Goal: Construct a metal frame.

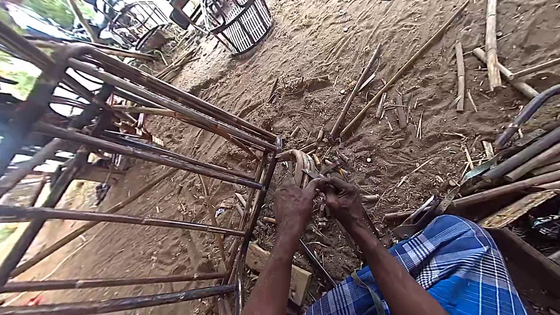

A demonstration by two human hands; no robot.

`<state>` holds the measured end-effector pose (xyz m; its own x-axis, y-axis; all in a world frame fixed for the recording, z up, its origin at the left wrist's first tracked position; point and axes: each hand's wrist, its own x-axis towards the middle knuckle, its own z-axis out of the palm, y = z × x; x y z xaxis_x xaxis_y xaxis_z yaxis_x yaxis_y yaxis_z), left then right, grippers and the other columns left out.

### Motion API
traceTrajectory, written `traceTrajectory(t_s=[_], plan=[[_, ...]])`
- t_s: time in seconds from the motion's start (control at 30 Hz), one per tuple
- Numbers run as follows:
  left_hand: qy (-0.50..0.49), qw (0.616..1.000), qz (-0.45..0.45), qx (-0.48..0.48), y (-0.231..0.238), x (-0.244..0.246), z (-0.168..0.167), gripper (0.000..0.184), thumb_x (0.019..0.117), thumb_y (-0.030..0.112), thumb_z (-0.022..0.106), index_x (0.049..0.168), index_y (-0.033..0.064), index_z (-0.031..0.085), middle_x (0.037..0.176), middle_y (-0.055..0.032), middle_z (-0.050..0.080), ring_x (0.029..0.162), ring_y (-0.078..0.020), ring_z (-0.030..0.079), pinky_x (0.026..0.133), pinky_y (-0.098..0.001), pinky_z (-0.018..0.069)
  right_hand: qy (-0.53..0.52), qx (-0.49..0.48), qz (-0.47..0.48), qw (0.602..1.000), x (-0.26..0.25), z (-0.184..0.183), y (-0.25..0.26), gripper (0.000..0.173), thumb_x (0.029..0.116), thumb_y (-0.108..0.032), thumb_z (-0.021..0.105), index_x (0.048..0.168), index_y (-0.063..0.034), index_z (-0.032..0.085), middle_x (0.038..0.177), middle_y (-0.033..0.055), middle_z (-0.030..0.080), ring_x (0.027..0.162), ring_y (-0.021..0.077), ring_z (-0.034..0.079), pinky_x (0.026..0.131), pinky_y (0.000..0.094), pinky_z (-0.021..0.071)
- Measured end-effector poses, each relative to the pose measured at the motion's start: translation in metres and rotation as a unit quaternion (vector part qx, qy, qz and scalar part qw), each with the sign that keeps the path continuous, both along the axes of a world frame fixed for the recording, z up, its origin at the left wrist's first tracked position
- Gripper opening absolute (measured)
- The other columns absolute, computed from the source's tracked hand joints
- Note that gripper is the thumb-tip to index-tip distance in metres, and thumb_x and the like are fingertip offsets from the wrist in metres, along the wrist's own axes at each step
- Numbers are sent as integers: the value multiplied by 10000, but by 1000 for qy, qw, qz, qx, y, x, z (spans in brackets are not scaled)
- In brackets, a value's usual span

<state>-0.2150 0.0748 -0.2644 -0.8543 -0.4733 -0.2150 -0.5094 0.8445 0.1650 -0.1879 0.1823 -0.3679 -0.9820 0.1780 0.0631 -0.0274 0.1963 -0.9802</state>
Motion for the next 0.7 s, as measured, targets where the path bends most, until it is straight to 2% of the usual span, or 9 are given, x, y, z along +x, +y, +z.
traceTrajectory(t_s=[0.1, 0.13, 0.17, 0.23, 0.33, 0.4, 0.47, 0.53, 0.7], plan=[[-13, 999, 10, -36, 12, 0, 3, 741, 760, 859, 641, 943, 144, 712, 863, -100, 737, 832, -316, 726, 710, -600, 566, -148, -65, -24, 987, -38, -6, 0, 255, 987, -359, 633, 1120, -190, 770, 915, 33, 742, 761, 185, 683, 676, 481, 558], [-12, 999, 7, -50, 14, 7, 1, 759, 763, 865, 627, 978, 143, 721, 898, -114, 741, 857, -332, 728, 717, -605, 569, -192, -147, -38, 970, -61, -20, 4, 292, 984, -335, 661, 1153, -115, 752, 897, 71, 714, 690, 179, 628, 616, 429, 528], [-8, 998, -1, -54, 14, 15, 1, 783, 771, 867, 616, 1025, 134, 725, 933, -139, 735, 880, -357, 720, 730, -620, 567, -213, -185, -47, 958, -82, -31, 9, 286, 963, -315, 684, 1147, -108, 755, 895, 77, 718, 679, 182, 637, 607, 427, 539], [10, 999, -40, -1, 8, 23, 8, 780, 813, 831, 614, 1069, 99, 694, 892, -174, 708, 824, -396, 689, 698, -649, 546, -184, -147, -10, 972, -107, -20, 23, 266, 958, -349, 670, 1160, -211, 771, 1021, 39, 766, 874, 205, 730, 785, 527, 599], [-12, 993, -38, 111, -4, 7, 6, 622, 869, 696, 688, 1043, 100, 710, 839, -99, 743, 764, -304, 721, 722, -592, 581, -73, -128, 53, 988, -68, -3, 34, 249, 990, -299, 664, 1202, -220, 768, 1074, -1, 761, 874, 148, 715, 796, 458, 596], [-27, 986, -43, 160, -9, -12, 6, 520, 907, 551, 738, 1143, 90, 688, 932, -100, 753, 848, -279, 740, 811, -567, 600, -32, -146, 85, 985, -41, -9, 34, 253, 985, -272, 679, 1214, -209, 765, 1147, -29, 756, 940, 107, 722, 860, 418, 613], [-28, 978, -53, 198, -11, -19, 5, 498, 901, 446, 783, 1225, 88, 661, 978, -126, 746, 868, -286, 740, 819, -559, 607, -9, -122, 99, 988, -24, -19, 34, 244, 975, -325, 697, 1201, -280, 775, 1098, -69, 767, 920, 83, 722, 843, 440, 612], [-21, 973, -51, 225, -9, -20, 2, 519, 864, 425, 825, 1227, 91, 664, 976, -132, 748, 850, -285, 743, 796, -547, 620, -6, -78, 117, 990, -21, -21, 37, 242, 974, -374, 687, 1200, -347, 770, 1077, -106, 768, 902, 71, 718, 822, 475, 602], [5, 974, -7, 225, -4, -19, -1, 476, 844, 472, 835, 1073, 73, 714, 873, -114, 755, 776, -280, 741, 745, -533, 617, -22, -92, 116, 989, -14, -9, 35, 209, 970, -323, 702, 1162, -309, 784, 1023, -67, 774, 831, 102, 714, 761, 481, 592]])
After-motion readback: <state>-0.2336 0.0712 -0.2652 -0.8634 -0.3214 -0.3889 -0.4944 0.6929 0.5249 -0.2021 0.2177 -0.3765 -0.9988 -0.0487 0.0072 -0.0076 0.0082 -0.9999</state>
